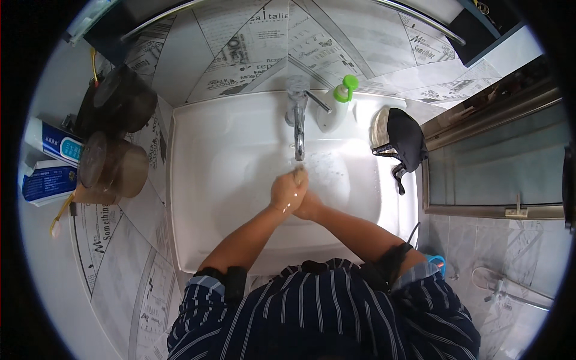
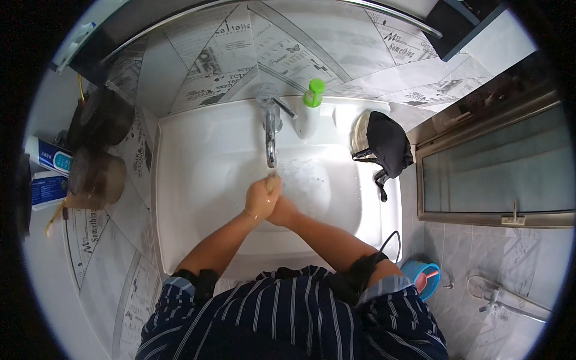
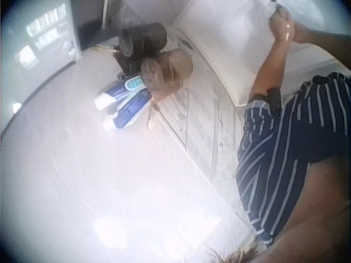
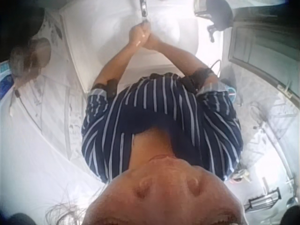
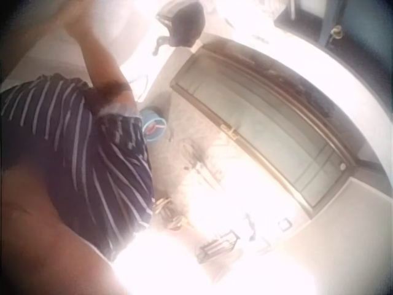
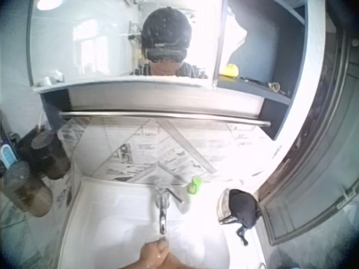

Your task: Wash items of clothing by hand in a bathroom sink.

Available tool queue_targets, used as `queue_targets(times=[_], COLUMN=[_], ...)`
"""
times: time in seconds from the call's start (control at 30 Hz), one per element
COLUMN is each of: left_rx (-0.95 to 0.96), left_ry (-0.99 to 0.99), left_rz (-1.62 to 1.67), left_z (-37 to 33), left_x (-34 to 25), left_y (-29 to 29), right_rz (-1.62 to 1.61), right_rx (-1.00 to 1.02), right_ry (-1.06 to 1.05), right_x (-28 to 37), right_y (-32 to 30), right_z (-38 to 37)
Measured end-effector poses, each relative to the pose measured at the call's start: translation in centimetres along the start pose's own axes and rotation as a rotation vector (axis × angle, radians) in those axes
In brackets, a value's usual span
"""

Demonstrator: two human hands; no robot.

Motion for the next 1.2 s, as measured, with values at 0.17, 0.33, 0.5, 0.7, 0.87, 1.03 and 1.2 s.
queue_targets(times=[0.17, 0.33, 0.5, 0.7, 0.87, 1.03, 1.2], left_rx=[0.201, 0.250, 0.363, 0.396, 0.338, 0.075, 0.175], left_ry=[0.074, 0.402, -0.003, -0.093, -0.140, -0.096, -0.156], left_rz=[0.203, 0.277, -0.739, -0.988, -0.991, -0.886, -0.843], left_z=[4.2, 5.3, 3.9, 1.6, -0.3, -1.5, 0.6], left_x=[-1.2, 0.4, 6.5, 6.3, 6.1, 9.9, 9.6], left_y=[2.5, 2.2, 1.5, 4.5, 5.7, 7.2, 7.0], right_rz=[-0.231, -0.023, 0.012, 0.076, -0.118, -0.125, -0.599], right_rx=[0.006, -0.192, -0.749, -0.826, -0.892, -0.935, -0.982], right_ry=[-0.394, -0.205, -0.016, 0.137, 0.189, 0.245, 0.236], right_x=[-5.2, -6.3, -8.2, -7.7, -13.8, -14.0, -13.5], right_y=[1.3, -7.3, -9.6, -8.7, -7.6, -8.0, -8.6], right_z=[3.5, 12.5, 21.5, 23.0, 23.8, 23.6, 23.9])
Point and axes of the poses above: each hand's wrist, its own z-axis away from the middle knuckle, its own y-axis out of the palm, x = y × z, the point moved 3 cm from there along -z, towards the middle knuckle, and after that the axes turned 3 degrees about -z, right-handed, at the moved point
